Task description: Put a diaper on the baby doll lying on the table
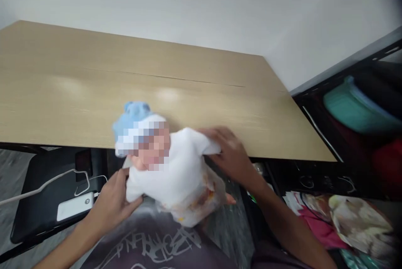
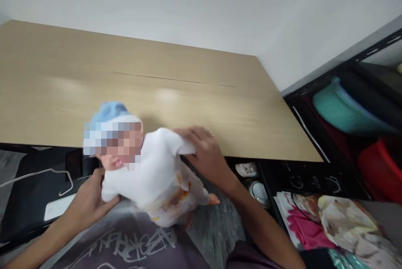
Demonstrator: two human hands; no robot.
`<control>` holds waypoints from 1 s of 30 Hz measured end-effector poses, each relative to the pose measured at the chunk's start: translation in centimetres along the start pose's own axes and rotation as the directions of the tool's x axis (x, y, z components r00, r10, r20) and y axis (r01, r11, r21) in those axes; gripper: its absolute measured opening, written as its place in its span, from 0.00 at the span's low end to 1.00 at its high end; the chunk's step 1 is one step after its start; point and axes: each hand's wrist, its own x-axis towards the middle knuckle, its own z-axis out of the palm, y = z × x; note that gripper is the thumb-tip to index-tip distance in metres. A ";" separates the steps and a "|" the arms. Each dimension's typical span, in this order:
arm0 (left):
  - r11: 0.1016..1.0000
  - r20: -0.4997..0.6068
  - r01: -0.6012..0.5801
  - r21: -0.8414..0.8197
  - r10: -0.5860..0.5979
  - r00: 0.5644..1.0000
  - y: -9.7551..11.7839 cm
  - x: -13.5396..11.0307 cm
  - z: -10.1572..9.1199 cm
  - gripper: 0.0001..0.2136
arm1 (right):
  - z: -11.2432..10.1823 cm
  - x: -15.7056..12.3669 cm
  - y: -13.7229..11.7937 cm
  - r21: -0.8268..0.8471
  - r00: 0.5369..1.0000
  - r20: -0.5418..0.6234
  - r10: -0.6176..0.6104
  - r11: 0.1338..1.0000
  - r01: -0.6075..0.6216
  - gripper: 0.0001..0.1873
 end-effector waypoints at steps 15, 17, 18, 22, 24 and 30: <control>0.883 0.517 0.469 -0.013 -0.395 0.759 -4.5 -12.0 4.7 0.25 | 20.0 -7.0 0.1 0.254 0.837 0.494 0.237 0.881 -0.399 0.28; 0.930 0.504 0.353 0.101 -0.354 0.788 -4.6 -12.2 4.4 0.29 | 19.4 -8.5 0.9 0.300 0.843 0.482 0.240 0.858 -0.416 0.25; 0.947 0.464 0.271 0.171 -0.320 0.826 -4.6 -12.2 4.2 0.31 | 18.8 -9.4 1.0 0.320 0.854 0.460 0.245 0.851 -0.417 0.24; 0.913 0.225 -0.015 0.408 -0.084 0.971 -3.0 -10.6 3.4 0.38 | 16.3 -12.9 0.0 0.455 0.859 0.447 0.249 0.764 -0.458 0.19; 0.924 0.217 -0.180 0.338 0.110 0.970 -1.4 -8.0 3.3 0.34 | 16.1 -14.0 -0.7 0.499 0.850 0.449 0.274 0.712 -0.493 0.19; 0.897 0.394 -0.412 -0.157 0.440 0.807 2.0 0.4 5.9 0.22 | 18.8 -14.3 0.2 0.473 0.822 0.370 0.433 0.673 -0.568 0.18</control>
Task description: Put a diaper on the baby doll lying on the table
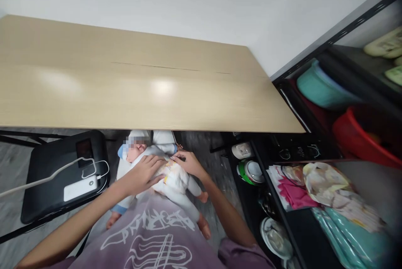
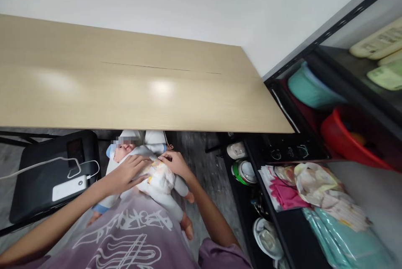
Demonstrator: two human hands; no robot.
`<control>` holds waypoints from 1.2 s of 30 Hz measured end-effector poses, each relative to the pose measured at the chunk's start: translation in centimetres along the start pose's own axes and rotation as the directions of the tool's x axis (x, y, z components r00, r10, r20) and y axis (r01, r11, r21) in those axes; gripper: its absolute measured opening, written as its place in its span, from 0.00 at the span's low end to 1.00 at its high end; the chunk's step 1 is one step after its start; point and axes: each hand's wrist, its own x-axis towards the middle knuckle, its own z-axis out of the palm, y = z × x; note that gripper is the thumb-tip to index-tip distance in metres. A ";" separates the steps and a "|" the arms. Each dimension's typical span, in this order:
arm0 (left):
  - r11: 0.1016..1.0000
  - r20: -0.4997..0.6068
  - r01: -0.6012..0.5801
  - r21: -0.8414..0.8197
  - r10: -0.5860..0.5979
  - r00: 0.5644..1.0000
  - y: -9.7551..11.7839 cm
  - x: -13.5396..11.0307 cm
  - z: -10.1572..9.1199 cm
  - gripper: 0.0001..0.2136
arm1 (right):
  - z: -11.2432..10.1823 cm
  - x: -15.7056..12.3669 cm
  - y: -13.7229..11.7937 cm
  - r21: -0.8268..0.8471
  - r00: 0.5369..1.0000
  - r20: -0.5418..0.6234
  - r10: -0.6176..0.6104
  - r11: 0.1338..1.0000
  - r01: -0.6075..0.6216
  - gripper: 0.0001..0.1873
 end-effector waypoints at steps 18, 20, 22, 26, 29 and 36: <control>0.896 0.204 0.168 -0.411 -0.090 0.975 1.1 -2.8 -3.0 0.12 | 0.4 -0.3 -7.7 -0.090 0.892 0.254 -0.375 0.909 0.408 0.12; 0.884 0.278 0.176 -0.434 -0.055 0.959 1.3 -4.0 -3.4 0.11 | -0.8 -1.4 -8.7 -0.169 0.900 0.279 -0.335 0.905 0.389 0.12; 0.888 0.288 0.177 -0.424 -0.053 0.956 1.2 -4.2 -3.2 0.12 | -2.7 -2.9 -8.8 -0.182 0.929 0.290 -0.231 0.939 0.291 0.19; 0.947 0.123 0.128 -0.295 -0.096 0.988 0.5 -0.4 -1.0 0.17 | -5.5 -6.8 -7.1 -0.105 0.934 0.335 0.127 0.990 -0.097 0.28; 0.996 0.206 0.077 -0.037 -0.068 0.976 0.4 6.2 2.2 0.21 | -4.4 -8.8 -5.1 -0.250 0.949 0.233 0.211 0.956 -0.151 0.22; 0.969 0.474 0.136 0.206 -0.220 0.853 2.0 15.1 8.6 0.20 | 0.0 -11.2 -0.4 -0.421 0.940 0.149 0.308 0.880 -0.222 0.19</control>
